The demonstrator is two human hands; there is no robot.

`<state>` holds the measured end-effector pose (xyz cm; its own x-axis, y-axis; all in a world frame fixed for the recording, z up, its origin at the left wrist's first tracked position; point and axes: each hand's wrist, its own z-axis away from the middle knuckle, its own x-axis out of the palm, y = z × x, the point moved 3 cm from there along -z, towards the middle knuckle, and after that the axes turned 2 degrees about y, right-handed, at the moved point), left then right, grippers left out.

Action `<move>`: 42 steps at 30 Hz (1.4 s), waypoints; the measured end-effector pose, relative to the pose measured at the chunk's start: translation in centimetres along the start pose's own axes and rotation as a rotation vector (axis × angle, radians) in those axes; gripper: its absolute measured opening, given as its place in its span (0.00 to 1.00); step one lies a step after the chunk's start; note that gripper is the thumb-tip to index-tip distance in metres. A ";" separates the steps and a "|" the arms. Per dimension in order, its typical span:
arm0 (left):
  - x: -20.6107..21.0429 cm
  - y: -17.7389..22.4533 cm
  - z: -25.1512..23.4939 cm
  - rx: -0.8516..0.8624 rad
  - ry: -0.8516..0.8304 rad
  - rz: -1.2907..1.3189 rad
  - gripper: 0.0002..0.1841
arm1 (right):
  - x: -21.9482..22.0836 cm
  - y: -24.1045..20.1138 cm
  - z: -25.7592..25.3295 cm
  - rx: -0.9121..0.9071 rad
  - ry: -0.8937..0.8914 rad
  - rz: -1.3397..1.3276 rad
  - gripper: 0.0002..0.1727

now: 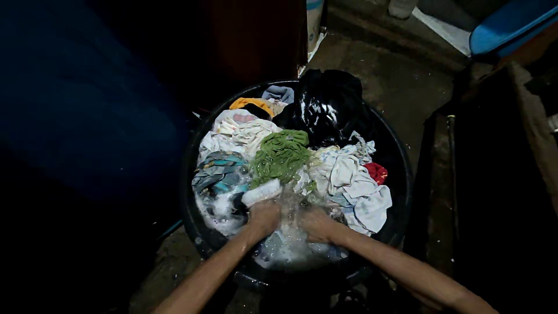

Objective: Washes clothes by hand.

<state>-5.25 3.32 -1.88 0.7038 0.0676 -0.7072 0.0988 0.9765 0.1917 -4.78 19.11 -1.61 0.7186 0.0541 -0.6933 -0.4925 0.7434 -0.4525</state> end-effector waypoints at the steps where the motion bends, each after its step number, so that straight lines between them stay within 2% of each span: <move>1: -1.3 -0.1 0.7 0.044 0.087 0.068 0.20 | -0.5 0.6 1.1 -0.057 0.155 0.030 0.26; 3: -4.1 -0.5 2.1 0.098 0.208 0.242 0.19 | -1.4 2.9 3.2 -0.053 0.617 0.133 0.19; 4: -5.4 -0.8 2.5 0.126 0.289 0.322 0.18 | -2.3 4.6 4.0 0.042 0.769 0.176 0.21; 5: -6.7 -0.9 2.7 0.154 0.391 0.355 0.16 | -3.3 6.3 4.7 0.180 0.813 0.165 0.29; 7: -10.0 -0.5 2.4 0.138 0.533 0.337 0.17 | -5.0 9.4 4.9 0.459 0.693 0.055 0.51; 8: -11.5 -0.3 1.8 0.105 0.589 0.329 0.17 | -5.3 10.5 4.6 0.547 0.618 0.014 0.57; 9: -12.8 -0.2 0.7 0.067 0.640 0.326 0.18 | -5.3 11.2 4.1 0.593 0.575 -0.008 0.58; 11: -13.9 -0.4 -2.4 0.001 0.649 0.352 0.22 | -5.0 11.6 3.3 0.610 0.559 -0.045 0.51; 14: -11.9 0.3 -7.0 -0.053 0.573 0.345 0.42 | -4.7 10.5 3.0 0.619 0.485 -0.040 0.40; 15: -10.9 1.1 -7.6 -0.053 0.545 0.334 0.45 | -4.4 9.8 3.0 0.602 0.442 -0.025 0.38; 19: -7.4 3.1 -7.1 0.026 0.415 0.175 0.26 | -2.7 5.4 3.3 0.443 0.280 0.047 0.32; 24: -4.7 4.3 -4.4 0.088 0.196 -0.031 0.15 | -2.0 2.2 4.1 0.309 0.194 -0.030 0.32; 27: -4.7 4.0 -2.4 0.090 0.069 -0.068 0.15 | -2.1 1.7 5.0 0.260 0.156 -0.163 0.34; 30: -5.0 3.8 -0.3 0.094 -0.071 -0.121 0.20 | -2.3 0.0 5.3 0.184 0.028 -0.134 0.34; 33: -4.5 3.5 1.6 0.134 -0.228 -0.208 0.23 | -1.9 -1.1 3.5 0.081 -0.070 -0.143 0.30; 36: -3.8 2.9 2.4 0.140 -0.331 -0.213 0.23 | -1.4 0.5 0.6 0.059 -0.025 -0.284 0.28; 39: -3.4 2.4 1.6 0.108 -0.305 -0.114 0.22 | -2.0 4.3 -1.9 0.116 0.124 -0.477 0.26; 41: -3.0 2.4 0.8 0.025 -0.177 0.014 0.23 | -2.8 6.8 -3.8 0.220 0.207 -0.553 0.23; 42: -2.7 2.6 0.1 -0.019 -0.114 0.061 0.26 | -3.2 7.6 -4.7 0.294 0.188 -0.529 0.22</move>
<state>-6.81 5.69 0.56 0.7835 0.1045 -0.6125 0.0405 0.9750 0.2183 -13.17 21.43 -5.49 0.7160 -0.4693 -0.5168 0.0801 0.7907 -0.6070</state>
